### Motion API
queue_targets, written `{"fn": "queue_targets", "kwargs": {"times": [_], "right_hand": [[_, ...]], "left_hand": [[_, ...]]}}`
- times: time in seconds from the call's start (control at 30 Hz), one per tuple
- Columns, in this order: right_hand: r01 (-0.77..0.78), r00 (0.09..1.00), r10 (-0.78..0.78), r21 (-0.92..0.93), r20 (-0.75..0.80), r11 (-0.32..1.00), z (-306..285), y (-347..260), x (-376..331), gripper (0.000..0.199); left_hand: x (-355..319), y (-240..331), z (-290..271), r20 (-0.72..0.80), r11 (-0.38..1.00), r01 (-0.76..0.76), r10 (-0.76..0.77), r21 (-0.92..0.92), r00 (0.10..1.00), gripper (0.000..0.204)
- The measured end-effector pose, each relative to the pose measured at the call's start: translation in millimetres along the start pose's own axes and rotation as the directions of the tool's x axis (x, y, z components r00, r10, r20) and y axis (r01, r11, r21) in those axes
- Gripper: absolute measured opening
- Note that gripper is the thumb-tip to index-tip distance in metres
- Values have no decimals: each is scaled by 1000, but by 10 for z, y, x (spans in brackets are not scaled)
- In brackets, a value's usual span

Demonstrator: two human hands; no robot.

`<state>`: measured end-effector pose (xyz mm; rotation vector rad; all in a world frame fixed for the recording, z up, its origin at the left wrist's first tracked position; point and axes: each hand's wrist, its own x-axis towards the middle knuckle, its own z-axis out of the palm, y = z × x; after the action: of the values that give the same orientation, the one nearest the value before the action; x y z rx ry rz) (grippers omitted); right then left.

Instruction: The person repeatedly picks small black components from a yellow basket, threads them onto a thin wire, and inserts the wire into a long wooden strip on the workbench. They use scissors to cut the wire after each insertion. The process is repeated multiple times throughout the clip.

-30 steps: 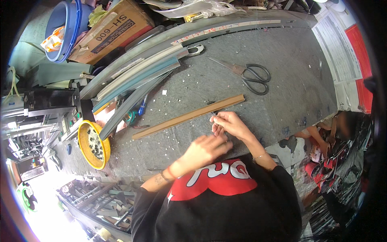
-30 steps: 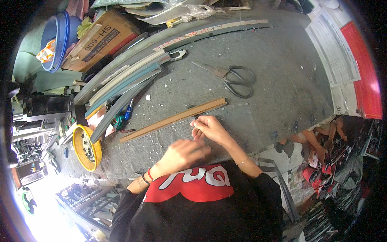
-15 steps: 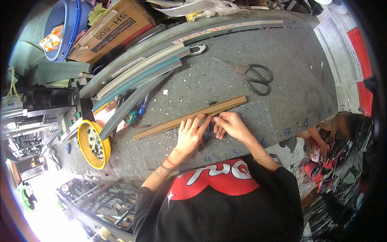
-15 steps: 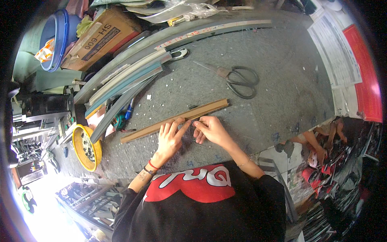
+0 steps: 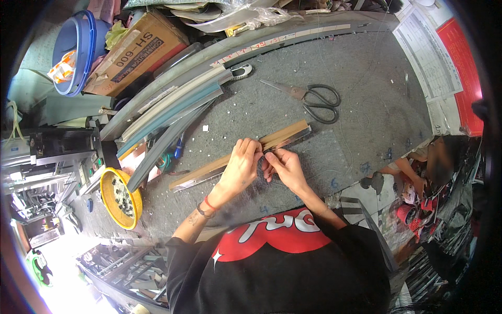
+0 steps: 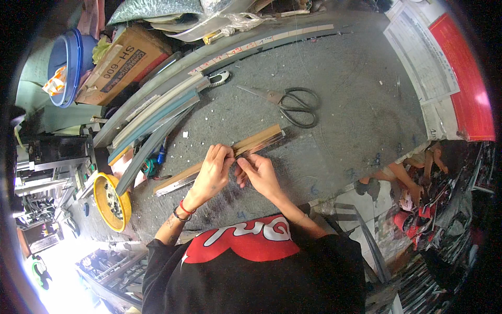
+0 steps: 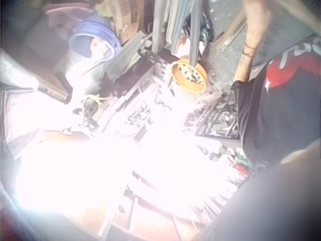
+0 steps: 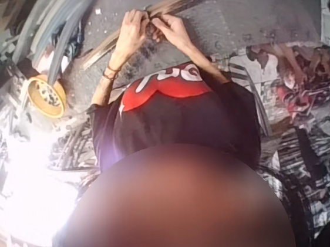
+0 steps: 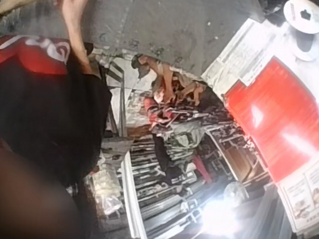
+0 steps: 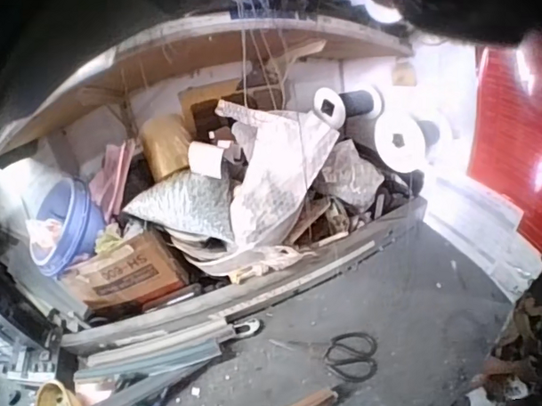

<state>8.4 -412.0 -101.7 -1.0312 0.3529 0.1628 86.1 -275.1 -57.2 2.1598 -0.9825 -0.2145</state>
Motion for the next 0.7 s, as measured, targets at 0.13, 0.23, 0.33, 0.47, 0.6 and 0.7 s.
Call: {"fn": "queue_targets", "kwargs": {"times": [0.13, 0.23, 0.33, 0.47, 0.6, 0.7], "right_hand": [[21, 999, -22, 25, 38, 999, 64, 30, -37, 23], [110, 994, -110, 0, -12, 994, 109, 79, -31, 20], [202, 978, -204, -53, -39, 978, 106, 121, -11, 17], [283, 956, -291, -145, -33, 948, 54, 137, -16, 16], [279, 956, -291, -177, -46, 944, 36, 146, -20, 19], [215, 974, -222, -130, -42, 968, 14, 128, -20, 22]], "left_hand": [[86, 15, -119, 138, 946, 222, -194, -235, 971, 15], [214, -47, -197, 280, 942, 233, -163, -240, 946, 23], [312, -93, -185, 353, 997, -2, 31, -83, 935, 30], [419, -179, -161, 371, 956, -140, 231, -256, 900, 28], [401, -194, -107, 292, 942, -172, 257, -287, 921, 29], [344, -189, -77, 270, 975, -136, 180, -173, 946, 31]]}}
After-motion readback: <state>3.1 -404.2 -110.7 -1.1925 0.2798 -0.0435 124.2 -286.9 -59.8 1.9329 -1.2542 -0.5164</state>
